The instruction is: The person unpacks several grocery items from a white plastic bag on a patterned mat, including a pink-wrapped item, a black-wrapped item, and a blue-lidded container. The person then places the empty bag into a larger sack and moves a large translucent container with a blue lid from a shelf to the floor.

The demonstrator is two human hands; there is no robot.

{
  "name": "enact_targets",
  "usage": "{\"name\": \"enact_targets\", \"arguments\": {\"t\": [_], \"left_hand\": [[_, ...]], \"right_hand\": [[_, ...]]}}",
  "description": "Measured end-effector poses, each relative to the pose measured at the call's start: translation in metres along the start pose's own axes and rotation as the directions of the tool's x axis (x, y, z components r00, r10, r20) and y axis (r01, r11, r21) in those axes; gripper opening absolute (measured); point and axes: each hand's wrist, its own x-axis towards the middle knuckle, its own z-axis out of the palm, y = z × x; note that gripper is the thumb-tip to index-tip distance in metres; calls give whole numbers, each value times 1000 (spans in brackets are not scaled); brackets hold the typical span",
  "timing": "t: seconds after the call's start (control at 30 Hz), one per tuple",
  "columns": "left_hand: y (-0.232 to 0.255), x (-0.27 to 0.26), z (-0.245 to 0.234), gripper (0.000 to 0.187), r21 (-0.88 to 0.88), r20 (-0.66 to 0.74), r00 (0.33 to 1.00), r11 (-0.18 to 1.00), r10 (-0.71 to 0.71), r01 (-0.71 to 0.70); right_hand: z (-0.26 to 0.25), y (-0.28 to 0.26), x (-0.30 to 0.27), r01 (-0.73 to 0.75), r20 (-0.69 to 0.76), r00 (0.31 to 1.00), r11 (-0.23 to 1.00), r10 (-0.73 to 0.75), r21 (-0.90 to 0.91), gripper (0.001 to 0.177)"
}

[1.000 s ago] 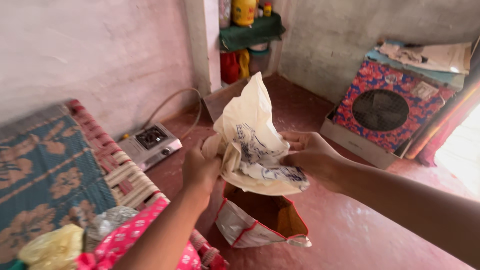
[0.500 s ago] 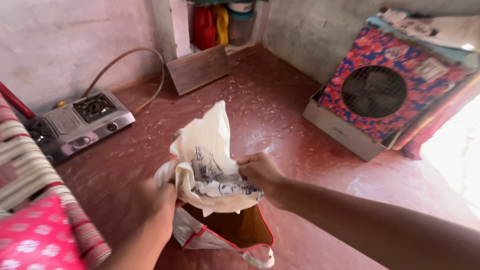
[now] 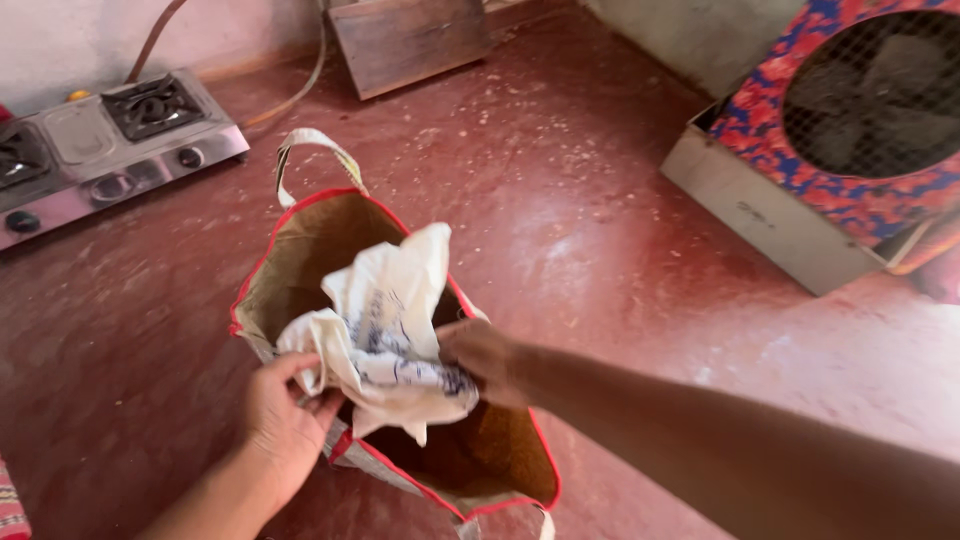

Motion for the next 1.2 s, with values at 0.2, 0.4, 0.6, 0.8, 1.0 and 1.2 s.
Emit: {"name": "enact_targets", "arguments": {"t": [0.2,0.4,0.6,0.8,1.0,1.2], "left_hand": [[-30,13,-11,99,856,-29,999,517,-19,35],[5,-42,12,73,766,150,978,-642,148,-20],[31,-80,46,52,723,58,924,-654,379,223],[-4,-5,-27,70,950,-83,937,-257,340,177],[-16,29,-46,83,998,-42,947,-26,318,53],[10,25,-13,77,805,-83,963,587,255,-85]], "right_hand": [[-35,65,36,-72,-289,930,659,-227,-748,40],[-51,58,27,-171,-451,839,638,-306,-751,41],[22,28,23,75,-220,874,567,-433,-821,63],[55,0,-18,-118,-107,581,47,-807,-992,79],[8,7,-34,-572,-680,710,413,-185,-709,110],[-52,35,-8,-460,-623,727,468,-289,-754,53]]}}
